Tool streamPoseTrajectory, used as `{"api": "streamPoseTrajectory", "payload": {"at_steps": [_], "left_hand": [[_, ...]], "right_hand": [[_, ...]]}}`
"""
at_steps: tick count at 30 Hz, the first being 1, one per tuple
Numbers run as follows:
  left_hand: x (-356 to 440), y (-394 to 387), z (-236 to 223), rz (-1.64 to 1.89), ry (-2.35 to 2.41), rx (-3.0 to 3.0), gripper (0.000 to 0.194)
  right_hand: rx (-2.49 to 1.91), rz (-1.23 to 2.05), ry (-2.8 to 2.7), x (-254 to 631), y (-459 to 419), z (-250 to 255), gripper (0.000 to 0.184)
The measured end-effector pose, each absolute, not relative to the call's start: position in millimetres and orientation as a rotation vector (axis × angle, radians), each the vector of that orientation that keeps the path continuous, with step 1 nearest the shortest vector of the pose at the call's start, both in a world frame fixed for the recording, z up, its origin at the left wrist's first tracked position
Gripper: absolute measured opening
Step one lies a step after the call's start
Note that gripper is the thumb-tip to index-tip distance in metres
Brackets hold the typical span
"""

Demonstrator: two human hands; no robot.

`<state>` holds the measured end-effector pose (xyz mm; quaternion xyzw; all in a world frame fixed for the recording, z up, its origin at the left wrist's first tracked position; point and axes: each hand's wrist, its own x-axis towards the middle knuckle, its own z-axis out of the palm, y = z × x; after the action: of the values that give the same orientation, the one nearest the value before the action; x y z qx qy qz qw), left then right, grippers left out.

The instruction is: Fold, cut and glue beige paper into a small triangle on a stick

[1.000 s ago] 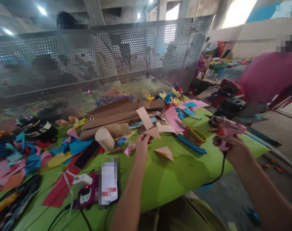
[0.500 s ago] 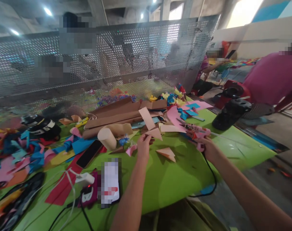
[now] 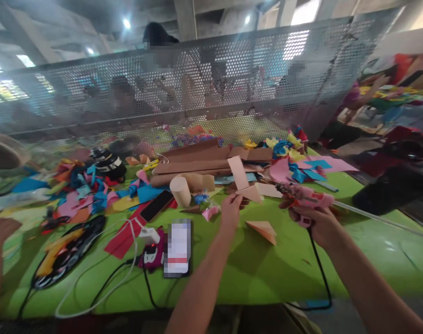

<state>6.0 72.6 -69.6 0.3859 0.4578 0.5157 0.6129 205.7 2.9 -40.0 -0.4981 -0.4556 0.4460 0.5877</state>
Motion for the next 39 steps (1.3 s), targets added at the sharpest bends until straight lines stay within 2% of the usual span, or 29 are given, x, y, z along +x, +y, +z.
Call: {"api": "streamPoseTrajectory", "payload": {"at_steps": [5, 13, 21, 26, 39], "left_hand": [[3.9, 69.1, -77.2, 1.22, 1.092, 0.873, 0.011], [0.0, 64.8, -99.8, 1.347, 1.123, 0.847, 0.016], [-10.2, 65.5, -88.1, 1.274, 1.306, 1.094, 0.02], [-9.7, 57.8, -81.9, 1.227, 1.385, 1.182, 0.026], [-6.3, 52.9, -77.4, 1.186, 1.382, 1.271, 0.022]], "right_hand": [[-1.099, 1.193, -1.221, 176.8, 15.6, -32.9, 0.024], [-1.114, 1.279, -1.311, 164.6, 12.4, -65.1, 0.044], [-1.247, 1.312, -1.394, 161.3, 11.3, -73.8, 0.056], [-1.307, 1.264, -1.422, 158.3, 11.7, -75.9, 0.06], [-1.353, 1.268, -1.417, 160.2, 12.3, -78.8, 0.061]]}}
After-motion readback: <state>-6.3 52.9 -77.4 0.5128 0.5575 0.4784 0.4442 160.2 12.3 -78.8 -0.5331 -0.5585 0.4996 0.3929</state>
